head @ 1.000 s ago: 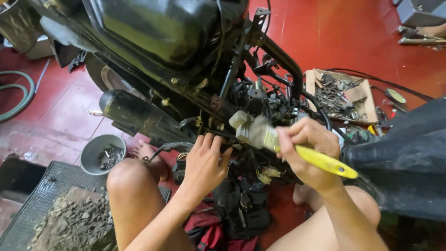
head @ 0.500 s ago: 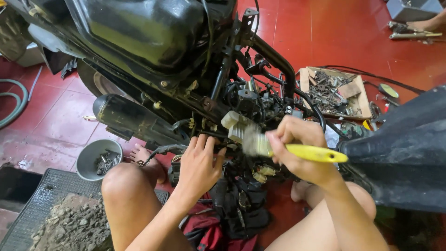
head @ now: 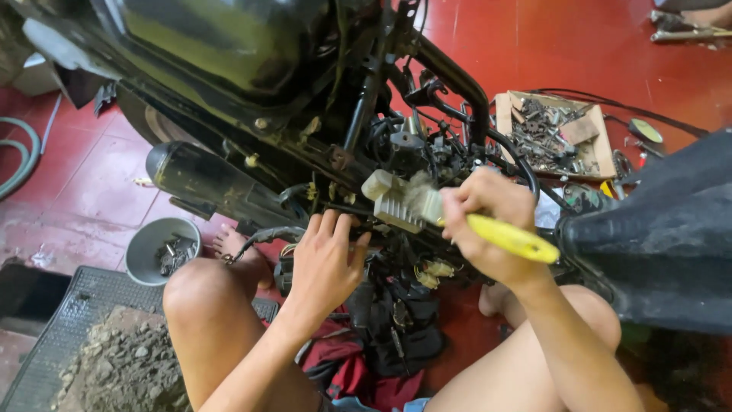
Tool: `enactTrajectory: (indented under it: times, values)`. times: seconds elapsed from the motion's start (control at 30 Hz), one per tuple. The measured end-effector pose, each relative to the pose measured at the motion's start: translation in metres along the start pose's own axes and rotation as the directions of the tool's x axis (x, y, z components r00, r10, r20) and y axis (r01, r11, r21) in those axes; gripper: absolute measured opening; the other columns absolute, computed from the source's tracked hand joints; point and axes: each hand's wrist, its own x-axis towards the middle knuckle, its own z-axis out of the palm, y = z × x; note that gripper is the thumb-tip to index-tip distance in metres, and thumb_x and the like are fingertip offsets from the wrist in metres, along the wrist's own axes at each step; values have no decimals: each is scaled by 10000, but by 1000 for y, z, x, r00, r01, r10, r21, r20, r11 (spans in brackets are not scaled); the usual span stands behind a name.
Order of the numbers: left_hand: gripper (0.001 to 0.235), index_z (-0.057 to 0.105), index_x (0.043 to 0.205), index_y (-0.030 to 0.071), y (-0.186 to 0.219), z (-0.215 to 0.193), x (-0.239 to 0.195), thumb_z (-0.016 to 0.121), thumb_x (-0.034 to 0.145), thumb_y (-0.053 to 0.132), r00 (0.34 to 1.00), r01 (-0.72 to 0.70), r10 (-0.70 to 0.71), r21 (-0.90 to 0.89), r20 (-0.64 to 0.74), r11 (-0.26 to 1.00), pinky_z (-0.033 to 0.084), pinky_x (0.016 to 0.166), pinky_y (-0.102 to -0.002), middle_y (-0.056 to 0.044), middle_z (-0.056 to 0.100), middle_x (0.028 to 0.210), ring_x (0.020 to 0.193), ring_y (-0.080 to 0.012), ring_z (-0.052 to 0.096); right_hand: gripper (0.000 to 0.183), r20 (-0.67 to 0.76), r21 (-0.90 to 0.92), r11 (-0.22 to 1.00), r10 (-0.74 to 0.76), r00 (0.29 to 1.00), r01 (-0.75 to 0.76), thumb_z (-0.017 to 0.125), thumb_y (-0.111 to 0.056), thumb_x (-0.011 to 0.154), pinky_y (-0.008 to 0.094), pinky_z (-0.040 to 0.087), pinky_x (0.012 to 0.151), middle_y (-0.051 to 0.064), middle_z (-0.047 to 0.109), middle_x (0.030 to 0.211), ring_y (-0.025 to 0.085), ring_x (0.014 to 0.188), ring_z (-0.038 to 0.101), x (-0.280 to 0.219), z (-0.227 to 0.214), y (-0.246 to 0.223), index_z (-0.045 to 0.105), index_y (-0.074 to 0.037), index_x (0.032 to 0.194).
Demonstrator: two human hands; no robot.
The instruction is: The person sits on the floor and uses a yellow-handled brush to scrub the motorcycle engine, focusing on the cylinder head and surrounding components. The person holds the engine parts with one hand while scrubbing with the other.
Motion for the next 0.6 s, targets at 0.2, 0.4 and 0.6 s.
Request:
enactTrajectory:
  times: [0.2,0.4,0.6]
  values:
    - [239,600,977,101,0,0,0,686,923,318,1000,15,-15,16,0,1000,503,832,-349,-80,533,905,870,-305,592,364,152,166,977,105,983,-130,727,36,879,276,511,522,77,632,622,165,478,625,1,-7,-8,533,-51,584]
    - [232,604,969,94,1,-2,1,679,936,311,1000,12,-12,16,9,1000,503,836,-349,-89,531,907,865,-305,588,403,150,57,998,14,989,-22,718,66,894,297,495,532,76,609,604,228,476,593,0,-4,-10,479,-58,594]
    - [242,608,979,78,2,-3,3,701,908,290,1000,22,-21,-14,13,1000,508,824,-370,-97,535,895,851,-321,584,352,4,96,993,62,998,-62,701,109,937,237,486,426,179,627,694,174,462,619,1,-7,-4,533,35,636]
